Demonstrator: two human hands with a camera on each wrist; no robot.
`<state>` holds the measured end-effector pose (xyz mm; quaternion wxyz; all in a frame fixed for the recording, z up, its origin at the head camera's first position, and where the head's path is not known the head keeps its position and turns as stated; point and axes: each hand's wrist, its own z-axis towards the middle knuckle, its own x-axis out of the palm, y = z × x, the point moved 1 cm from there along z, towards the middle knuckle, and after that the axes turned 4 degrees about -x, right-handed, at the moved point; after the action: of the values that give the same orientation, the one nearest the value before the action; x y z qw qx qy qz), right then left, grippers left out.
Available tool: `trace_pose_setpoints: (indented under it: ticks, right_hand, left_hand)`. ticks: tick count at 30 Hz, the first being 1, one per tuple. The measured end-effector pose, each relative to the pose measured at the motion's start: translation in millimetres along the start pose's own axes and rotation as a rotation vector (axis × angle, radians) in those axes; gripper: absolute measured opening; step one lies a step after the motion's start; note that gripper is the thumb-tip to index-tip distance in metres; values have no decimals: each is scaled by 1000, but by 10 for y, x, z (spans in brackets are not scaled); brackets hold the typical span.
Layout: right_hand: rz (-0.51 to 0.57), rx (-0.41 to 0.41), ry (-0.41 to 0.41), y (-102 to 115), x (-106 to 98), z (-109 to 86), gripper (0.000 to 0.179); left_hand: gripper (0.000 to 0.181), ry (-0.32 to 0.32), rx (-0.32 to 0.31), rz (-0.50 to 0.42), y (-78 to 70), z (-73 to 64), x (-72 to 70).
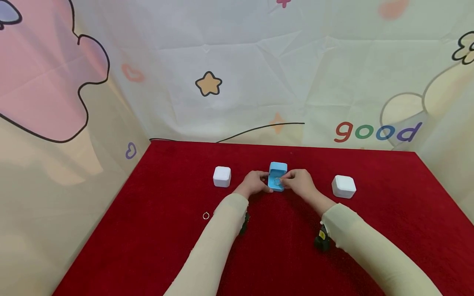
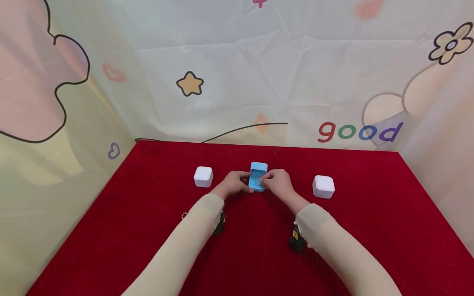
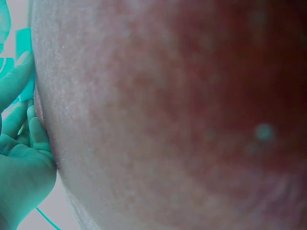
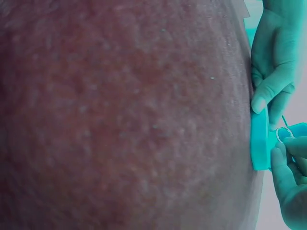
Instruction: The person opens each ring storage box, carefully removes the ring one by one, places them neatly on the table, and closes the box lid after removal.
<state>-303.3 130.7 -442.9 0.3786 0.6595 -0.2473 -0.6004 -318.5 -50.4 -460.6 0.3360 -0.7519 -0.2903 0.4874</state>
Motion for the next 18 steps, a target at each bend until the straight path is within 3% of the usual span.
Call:
trace_pose_setpoints:
  ticks: [18]
  right_hand:
    - [91,59,60,120,-208,-19,27]
  left_hand:
    - [61,-2,-3,19,4,20,5]
